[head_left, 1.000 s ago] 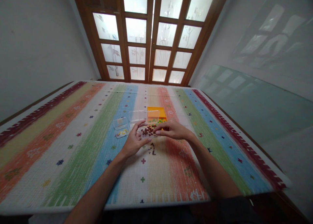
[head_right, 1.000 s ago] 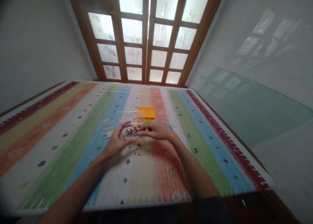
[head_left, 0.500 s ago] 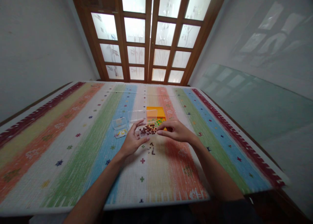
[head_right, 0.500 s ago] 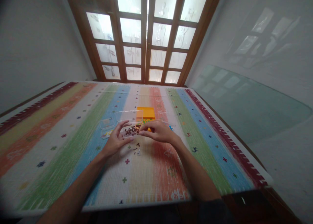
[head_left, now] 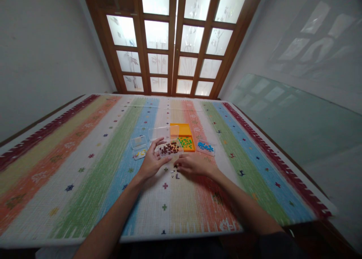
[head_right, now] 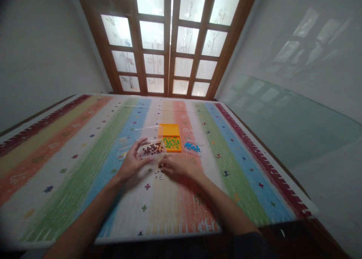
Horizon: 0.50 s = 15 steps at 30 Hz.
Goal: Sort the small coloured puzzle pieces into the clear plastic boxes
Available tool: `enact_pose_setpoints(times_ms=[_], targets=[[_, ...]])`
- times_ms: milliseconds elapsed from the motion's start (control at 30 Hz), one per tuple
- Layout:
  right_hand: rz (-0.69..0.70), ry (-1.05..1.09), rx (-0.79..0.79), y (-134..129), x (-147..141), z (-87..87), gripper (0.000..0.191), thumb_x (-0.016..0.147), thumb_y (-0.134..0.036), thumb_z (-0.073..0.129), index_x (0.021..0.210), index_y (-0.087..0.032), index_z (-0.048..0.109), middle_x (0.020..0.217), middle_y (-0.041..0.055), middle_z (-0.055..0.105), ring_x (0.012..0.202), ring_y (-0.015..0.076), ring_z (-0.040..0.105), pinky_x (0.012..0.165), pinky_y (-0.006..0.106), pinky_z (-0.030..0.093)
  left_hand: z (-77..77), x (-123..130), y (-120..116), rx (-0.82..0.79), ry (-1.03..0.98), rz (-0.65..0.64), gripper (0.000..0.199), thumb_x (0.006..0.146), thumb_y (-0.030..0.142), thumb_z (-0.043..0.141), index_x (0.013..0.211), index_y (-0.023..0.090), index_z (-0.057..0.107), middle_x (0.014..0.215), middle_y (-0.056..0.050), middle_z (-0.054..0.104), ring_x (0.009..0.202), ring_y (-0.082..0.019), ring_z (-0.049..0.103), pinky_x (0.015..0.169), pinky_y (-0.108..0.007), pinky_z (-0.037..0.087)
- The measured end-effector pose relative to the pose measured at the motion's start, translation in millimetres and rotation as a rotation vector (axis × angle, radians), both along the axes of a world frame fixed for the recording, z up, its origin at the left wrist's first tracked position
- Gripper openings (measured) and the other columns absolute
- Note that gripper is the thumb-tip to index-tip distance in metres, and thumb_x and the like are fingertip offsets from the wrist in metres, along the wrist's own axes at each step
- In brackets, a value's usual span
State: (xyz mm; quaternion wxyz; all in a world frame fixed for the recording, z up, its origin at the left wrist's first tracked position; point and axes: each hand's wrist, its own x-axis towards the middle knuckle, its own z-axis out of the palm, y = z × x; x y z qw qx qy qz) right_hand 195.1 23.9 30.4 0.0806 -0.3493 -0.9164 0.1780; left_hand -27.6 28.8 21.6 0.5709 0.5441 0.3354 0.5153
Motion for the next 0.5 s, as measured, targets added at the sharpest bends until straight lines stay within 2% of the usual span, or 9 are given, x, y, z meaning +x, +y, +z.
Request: enact_pose_setpoints(times_ms=[133,300,500], targets=[[0.004,0.017,0.053,1.2,-2.8,-9.0,0.017,0.092,-0.016,0.063,0.102,-0.016,0.077,0.103,0.0116,0.073,0.09,0.0191,0.068,0.081,0.028,0.052,-0.4,-0.3,-0.3,-0.013,-0.008,-0.005,0.077,0.068,0.021,0.087,0.135,0.025,0.049,0.137,-0.009,0.054,0.108,-0.022,0.071,0.1,-0.04,0.058],[-0.002,0.03,0.056,1.8,0.0,-9.5,0.018,0.09,-0.012,0.065,0.103,-0.015,0.077,0.104,0.0123,0.073,0.092,0.0198,0.068,0.081,0.028,0.052,1.3,-0.3,-0.7,-0.007,0.011,-0.002,0.076,0.069,0.021,0.086,0.136,0.025,0.049,0.138,-0.01,0.053,0.108,-0.023,0.071,0.101,-0.041,0.058],[0.029,0.099,0.025,0.2,5.0,-5.4,0.035,0.087,-0.005,0.061,0.115,-0.021,0.075,0.118,0.01,0.072,0.103,0.021,0.068,0.087,0.029,0.052,4.0,0.1,-1.4,0.004,0.028,0.005,0.075,0.068,0.022,0.086,0.134,0.025,0.049,0.136,-0.009,0.055,0.109,-0.023,0.071,0.101,-0.042,0.058]])
